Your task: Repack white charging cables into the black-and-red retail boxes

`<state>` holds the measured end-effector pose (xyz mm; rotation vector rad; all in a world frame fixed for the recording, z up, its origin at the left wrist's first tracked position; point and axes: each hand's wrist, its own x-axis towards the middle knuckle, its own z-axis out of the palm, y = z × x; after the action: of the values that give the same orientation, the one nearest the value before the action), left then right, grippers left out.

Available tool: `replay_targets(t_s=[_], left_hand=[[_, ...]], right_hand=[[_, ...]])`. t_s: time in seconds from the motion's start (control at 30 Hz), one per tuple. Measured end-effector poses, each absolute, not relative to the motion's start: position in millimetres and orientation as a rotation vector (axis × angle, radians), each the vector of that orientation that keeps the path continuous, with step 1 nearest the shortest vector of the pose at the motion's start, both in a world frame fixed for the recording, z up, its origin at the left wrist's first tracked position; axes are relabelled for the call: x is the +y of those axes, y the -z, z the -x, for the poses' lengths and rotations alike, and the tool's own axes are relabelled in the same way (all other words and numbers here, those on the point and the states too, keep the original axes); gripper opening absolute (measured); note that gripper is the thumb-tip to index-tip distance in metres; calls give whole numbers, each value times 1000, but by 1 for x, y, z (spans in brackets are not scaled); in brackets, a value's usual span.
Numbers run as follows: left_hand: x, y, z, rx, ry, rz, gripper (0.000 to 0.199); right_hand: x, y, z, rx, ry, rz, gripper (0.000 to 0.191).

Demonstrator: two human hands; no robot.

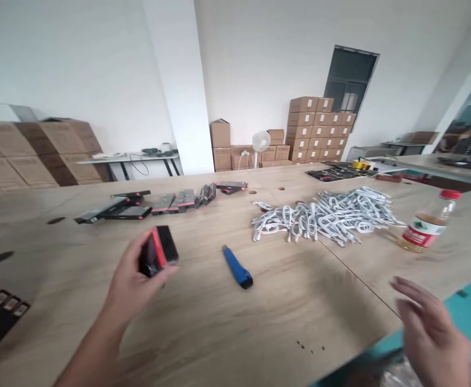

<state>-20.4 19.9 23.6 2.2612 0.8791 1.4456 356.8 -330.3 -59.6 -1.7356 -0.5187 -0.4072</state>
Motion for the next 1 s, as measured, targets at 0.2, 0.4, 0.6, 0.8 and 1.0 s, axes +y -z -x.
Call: replay_targets(t_s=[0.2,0.4,0.6,0.8,1.0], left_hand=[[14,-25,16,879,-1335,-2326,64],[17,-11,20,947,-1141,-2468,64],[6,0,4,893,-1035,-2552,66],[7,-6,8,919,-1042,-2465,58],[5,-8,6,823,-974,-2408,61]], right_hand=[[-125,-21,-216,-1264,-354,1316,32],[-36,15,-137,-1375,-829,976,33],[-54,32,-138,-1317,-884,986,22],[-55,23,-144,-1284,-1034,949,27],[-54,20,-147,-1257,-1052,941,30]])
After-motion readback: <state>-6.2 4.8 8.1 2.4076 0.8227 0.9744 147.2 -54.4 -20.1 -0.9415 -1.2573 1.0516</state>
